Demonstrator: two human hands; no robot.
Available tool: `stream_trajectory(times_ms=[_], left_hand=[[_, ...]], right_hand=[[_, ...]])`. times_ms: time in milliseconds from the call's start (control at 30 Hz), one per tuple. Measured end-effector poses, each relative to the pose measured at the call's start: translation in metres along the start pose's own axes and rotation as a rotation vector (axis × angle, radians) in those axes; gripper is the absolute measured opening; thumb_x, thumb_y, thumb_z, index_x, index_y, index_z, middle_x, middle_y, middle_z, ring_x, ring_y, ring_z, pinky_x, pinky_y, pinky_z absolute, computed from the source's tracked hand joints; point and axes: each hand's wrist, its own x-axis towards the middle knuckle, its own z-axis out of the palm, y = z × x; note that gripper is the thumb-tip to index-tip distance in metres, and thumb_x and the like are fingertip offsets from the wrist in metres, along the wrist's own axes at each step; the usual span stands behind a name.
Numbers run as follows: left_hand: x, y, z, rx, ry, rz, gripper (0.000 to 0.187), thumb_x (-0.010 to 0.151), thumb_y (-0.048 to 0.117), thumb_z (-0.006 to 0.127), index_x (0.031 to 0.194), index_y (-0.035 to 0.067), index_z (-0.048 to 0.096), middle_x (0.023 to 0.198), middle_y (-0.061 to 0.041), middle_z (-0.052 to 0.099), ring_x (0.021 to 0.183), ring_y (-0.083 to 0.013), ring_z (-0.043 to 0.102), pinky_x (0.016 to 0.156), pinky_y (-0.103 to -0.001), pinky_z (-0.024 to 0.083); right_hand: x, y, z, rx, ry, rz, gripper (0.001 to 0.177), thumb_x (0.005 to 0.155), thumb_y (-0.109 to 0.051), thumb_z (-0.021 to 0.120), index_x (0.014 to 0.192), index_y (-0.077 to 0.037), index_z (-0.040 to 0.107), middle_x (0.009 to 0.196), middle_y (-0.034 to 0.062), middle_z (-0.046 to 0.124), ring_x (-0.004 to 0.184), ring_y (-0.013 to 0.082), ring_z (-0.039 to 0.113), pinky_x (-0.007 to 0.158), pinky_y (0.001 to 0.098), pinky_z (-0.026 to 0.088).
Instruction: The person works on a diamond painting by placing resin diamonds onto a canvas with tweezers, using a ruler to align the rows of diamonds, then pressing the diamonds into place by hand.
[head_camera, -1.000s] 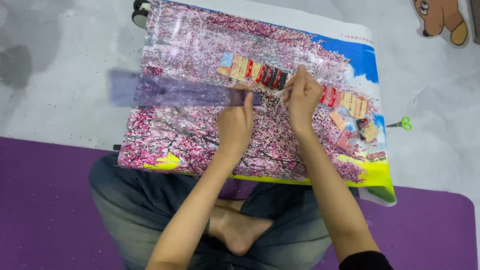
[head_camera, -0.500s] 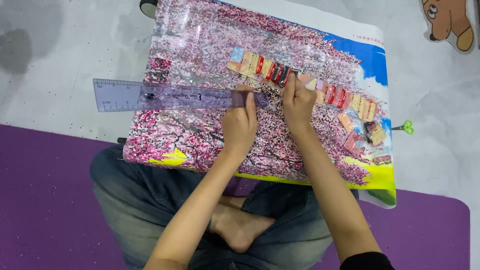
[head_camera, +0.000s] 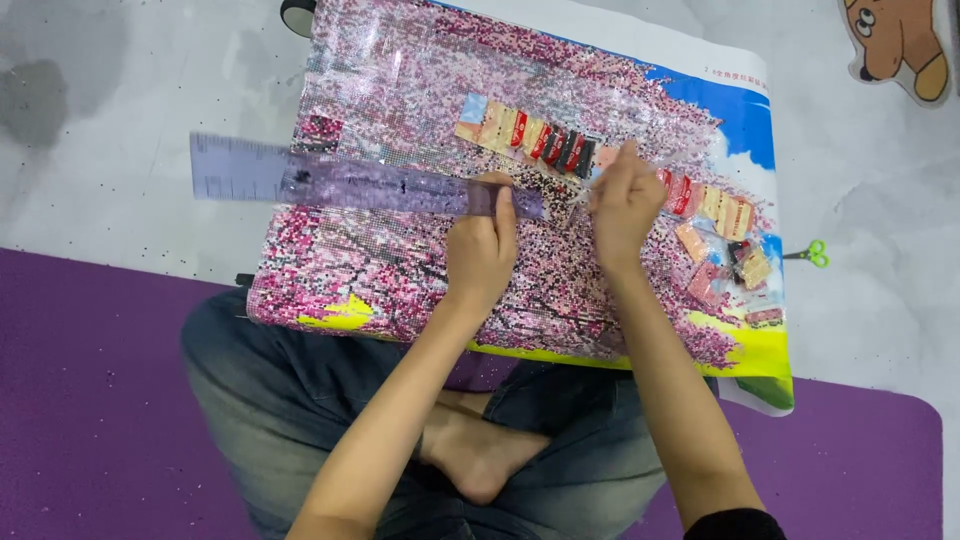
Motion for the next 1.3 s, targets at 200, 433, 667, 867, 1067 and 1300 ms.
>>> stream_trajectory(times_ms=[200, 433, 667, 867, 1067, 1300], left_hand=[[0.0, 0.017, -0.007, -0.098, -0.153, 0.143, 0.021, 0.1, 0.021, 0.042, 0.093, 0.012, 0.059, 0.053, -0.012, 0.062, 0.047, -0.0281, 0.062, 0.045, -0.033, 0.048], [0.003, 0.033, -0.012, 0.039, -0.181, 0.235, 0.043, 0.097, 0.022, 0.049, 0.057, 0.009, 0.055, 0.042, -0.015, 0.052, 0.041, -0.0332, 0.057, 0.037, -0.036, 0.04], [0.003, 0.028, -0.011, -0.051, -0.216, 0.171, 0.035, 0.1, 0.017, 0.043, 0.075, 0.003, 0.062, 0.047, -0.011, 0.059, 0.043, -0.0276, 0.061, 0.042, -0.032, 0.044], [0.002, 0.017, -0.008, -0.065, -0.204, 0.111, 0.027, 0.1, 0.018, 0.04, 0.093, 0.005, 0.063, 0.049, -0.01, 0.062, 0.048, -0.0267, 0.064, 0.046, -0.033, 0.048], [0.001, 0.006, -0.004, -0.069, -0.134, 0.027, 0.026, 0.102, 0.021, 0.036, 0.103, 0.011, 0.06, 0.055, -0.008, 0.065, 0.05, -0.0242, 0.065, 0.048, -0.031, 0.048], [0.002, 0.008, -0.005, -0.099, -0.043, 0.009, 0.024, 0.103, 0.018, 0.035, 0.104, 0.008, 0.056, 0.057, -0.01, 0.065, 0.05, -0.0243, 0.063, 0.047, -0.032, 0.049]], right_hand=[[-0.024, -0.015, -0.035, 0.097, -0.139, 0.166, 0.05, 0.108, -0.021, 0.039, 0.063, -0.006, 0.056, 0.039, 0.0034, 0.047, 0.03, 0.0085, 0.042, 0.031, 0.0188, 0.032], [-0.041, -0.017, -0.041, -0.19, -0.166, -0.067, 0.05, 0.106, -0.012, 0.047, 0.057, -0.008, 0.057, 0.036, 0.0027, 0.047, 0.031, 0.015, 0.047, 0.036, 0.0219, 0.035], [-0.041, -0.027, -0.04, -0.287, -0.213, -0.175, 0.044, 0.102, -0.01, 0.05, 0.059, -0.009, 0.058, 0.04, 0.0037, 0.051, 0.038, 0.0204, 0.053, 0.042, 0.0256, 0.041], [-0.046, -0.016, -0.039, -0.449, -0.279, -0.428, 0.044, 0.098, -0.007, 0.058, 0.056, -0.01, 0.049, 0.044, 0.0062, 0.05, 0.039, 0.0236, 0.051, 0.04, 0.0284, 0.039], [-0.049, -0.005, -0.037, -0.53, -0.29, -0.501, 0.038, 0.098, -0.008, 0.057, 0.061, -0.008, 0.055, 0.042, 0.0083, 0.049, 0.039, 0.0255, 0.052, 0.042, 0.0317, 0.042], [-0.044, -0.01, -0.042, -0.201, -0.264, -0.133, 0.05, 0.106, -0.014, 0.044, 0.059, -0.008, 0.058, 0.037, 0.0026, 0.049, 0.034, 0.0176, 0.047, 0.043, 0.0242, 0.039]])
